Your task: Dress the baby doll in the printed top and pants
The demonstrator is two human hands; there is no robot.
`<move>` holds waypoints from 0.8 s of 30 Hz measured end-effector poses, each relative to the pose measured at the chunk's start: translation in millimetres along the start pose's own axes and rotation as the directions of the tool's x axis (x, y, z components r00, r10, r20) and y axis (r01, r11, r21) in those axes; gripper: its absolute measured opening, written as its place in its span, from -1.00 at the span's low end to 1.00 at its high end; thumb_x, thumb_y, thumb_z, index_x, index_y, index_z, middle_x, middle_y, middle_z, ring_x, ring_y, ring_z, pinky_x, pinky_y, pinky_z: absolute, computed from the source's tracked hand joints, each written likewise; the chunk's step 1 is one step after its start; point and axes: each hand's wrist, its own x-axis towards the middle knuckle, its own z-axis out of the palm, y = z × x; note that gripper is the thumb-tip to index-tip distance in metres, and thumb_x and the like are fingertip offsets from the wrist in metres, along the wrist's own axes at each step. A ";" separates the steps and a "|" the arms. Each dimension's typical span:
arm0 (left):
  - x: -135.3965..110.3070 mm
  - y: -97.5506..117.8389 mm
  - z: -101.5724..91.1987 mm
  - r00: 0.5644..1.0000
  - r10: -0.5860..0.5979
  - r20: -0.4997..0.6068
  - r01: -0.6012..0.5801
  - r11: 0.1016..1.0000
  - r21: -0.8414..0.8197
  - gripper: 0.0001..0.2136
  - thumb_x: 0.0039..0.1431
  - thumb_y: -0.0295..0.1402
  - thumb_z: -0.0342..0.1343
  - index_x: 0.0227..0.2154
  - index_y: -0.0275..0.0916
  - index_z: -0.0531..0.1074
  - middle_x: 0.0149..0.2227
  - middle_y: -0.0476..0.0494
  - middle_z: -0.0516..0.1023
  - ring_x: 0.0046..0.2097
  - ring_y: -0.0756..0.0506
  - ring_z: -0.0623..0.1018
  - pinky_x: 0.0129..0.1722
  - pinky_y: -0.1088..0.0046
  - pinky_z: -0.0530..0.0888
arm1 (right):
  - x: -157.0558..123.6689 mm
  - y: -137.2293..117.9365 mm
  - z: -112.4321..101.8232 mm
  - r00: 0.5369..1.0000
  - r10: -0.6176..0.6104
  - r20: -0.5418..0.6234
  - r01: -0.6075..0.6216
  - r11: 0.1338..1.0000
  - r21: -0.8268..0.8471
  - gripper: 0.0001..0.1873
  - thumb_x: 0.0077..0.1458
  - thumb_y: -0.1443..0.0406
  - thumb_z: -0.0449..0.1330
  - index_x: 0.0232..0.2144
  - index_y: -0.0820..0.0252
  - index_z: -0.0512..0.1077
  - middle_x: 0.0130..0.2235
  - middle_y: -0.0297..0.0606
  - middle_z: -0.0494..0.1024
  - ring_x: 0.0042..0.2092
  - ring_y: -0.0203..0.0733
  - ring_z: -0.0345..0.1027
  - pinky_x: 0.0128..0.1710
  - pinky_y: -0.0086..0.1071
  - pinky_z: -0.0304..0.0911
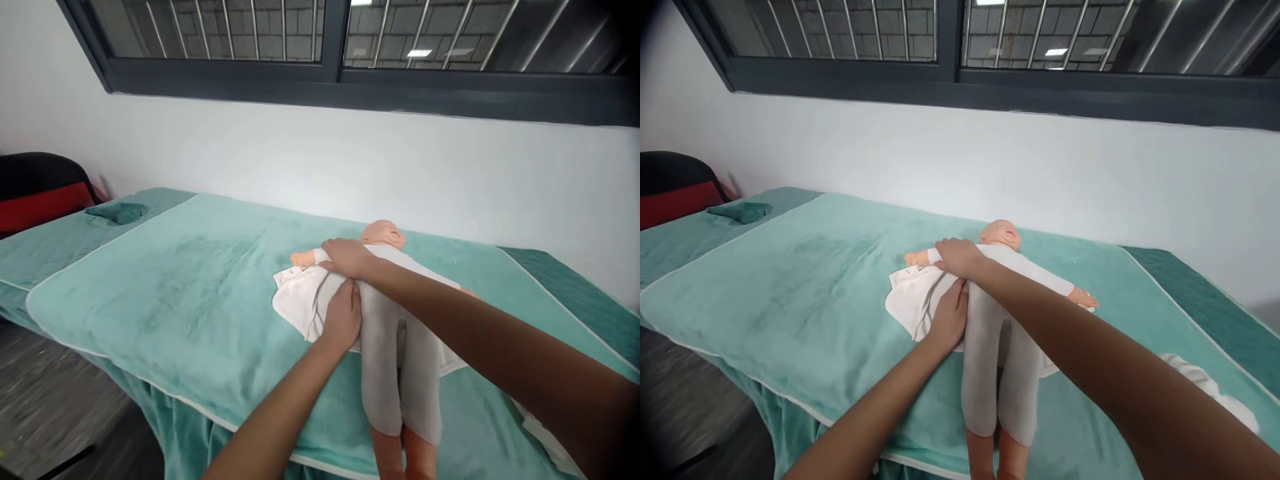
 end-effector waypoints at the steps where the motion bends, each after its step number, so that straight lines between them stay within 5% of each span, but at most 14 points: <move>1: 7.2 -1.8 -4.9 0.993 0.120 0.010 -0.120 0.982 0.147 -0.59 0.31 -0.29 -0.11 0.17 -0.18 0.34 0.26 -0.26 0.35 0.34 -0.22 0.25 0.39 0.10 0.02 | -5.3 7.1 -2.2 0.999 0.033 -0.026 -0.033 0.999 0.025 -0.64 0.28 0.04 -0.01 -0.08 0.18 0.31 -0.07 -0.07 0.51 -0.11 0.02 0.40 -0.34 -0.27 0.19; 3: 24.3 -9.5 -18.2 0.969 0.246 -0.034 -0.209 0.882 0.423 -0.56 0.23 -0.39 -0.02 0.17 -0.22 0.31 0.28 -0.32 0.31 0.37 -0.25 0.17 0.39 0.00 -0.10 | -14.8 20.4 -6.3 0.992 0.100 -0.073 -0.091 0.989 0.120 -0.59 0.28 -0.04 -0.02 -0.10 0.14 0.30 -0.11 -0.13 0.53 -0.17 -0.03 0.40 -0.37 -0.30 0.14; 6: 49.7 -27.1 -43.1 0.947 0.183 -0.265 0.013 0.800 0.600 -0.58 0.15 -0.35 0.11 0.09 -0.28 0.37 0.21 -0.43 0.36 0.31 -0.36 0.25 0.32 -0.13 0.00 | -25.5 32.9 -9.9 0.993 0.087 -0.078 -0.063 0.963 0.263 -0.52 0.23 -0.15 -0.03 -0.15 0.08 0.31 -0.14 -0.22 0.54 -0.20 -0.09 0.40 -0.38 -0.33 0.11; 9: 63.1 -42.1 -65.8 0.926 0.050 -0.374 0.150 0.861 0.486 -0.82 0.21 -0.28 0.05 -0.27 -0.25 0.49 -0.20 -0.30 0.59 -0.05 -0.28 0.53 0.03 0.10 0.38 | -31.6 34.3 -11.1 0.999 -0.027 -0.038 0.036 0.968 0.248 -0.45 0.22 -0.21 -0.09 -0.19 0.07 0.35 -0.17 -0.24 0.54 -0.21 -0.11 0.39 -0.36 -0.33 0.10; 15: 56.9 -46.6 -80.6 0.837 0.097 -0.539 0.119 0.929 0.351 -0.76 0.32 -0.20 -0.09 -0.33 -0.20 0.40 -0.29 -0.14 0.54 -0.20 -0.13 0.48 -0.16 0.35 0.38 | -27.4 22.8 -6.6 0.998 -0.021 0.058 0.017 0.998 0.064 -0.45 0.25 -0.17 -0.11 -0.18 0.08 0.41 -0.18 -0.17 0.56 -0.20 -0.04 0.41 -0.36 -0.31 0.10; 19: 49.2 -38.9 -70.5 0.856 0.149 -0.496 0.029 0.943 0.332 -0.74 0.36 -0.16 -0.14 -0.27 -0.19 0.37 -0.31 -0.10 0.52 -0.27 -0.09 0.48 -0.23 0.39 0.36 | -15.8 10.1 5.9 0.994 -0.006 0.112 0.015 0.997 -0.077 -0.53 0.26 -0.07 -0.03 -0.19 0.14 0.45 -0.17 -0.10 0.57 -0.16 0.02 0.43 -0.28 -0.26 0.17; 22: 42.9 -32.2 -57.6 0.931 0.237 -0.278 -0.102 0.899 0.426 -0.72 0.38 -0.15 -0.17 -0.26 -0.16 0.37 -0.26 -0.12 0.54 -0.22 -0.10 0.50 -0.20 0.37 0.36 | -8.2 0.3 17.3 0.995 0.050 0.091 -0.040 0.993 -0.112 -0.64 0.30 0.09 -0.02 -0.19 0.19 0.44 -0.16 -0.05 0.57 -0.13 0.04 0.44 -0.20 -0.20 0.19; 24: 38.8 -28.3 -49.2 0.944 0.297 -0.147 -0.195 0.856 0.479 -0.72 0.39 -0.16 -0.18 -0.26 -0.16 0.37 -0.24 -0.13 0.53 -0.21 -0.10 0.49 -0.19 0.37 0.36 | -4.9 -3.2 23.3 0.992 0.094 0.081 -0.085 0.990 -0.114 -0.74 0.27 0.23 -0.01 -0.18 0.21 0.43 -0.16 -0.03 0.57 -0.14 0.02 0.44 -0.18 -0.19 0.19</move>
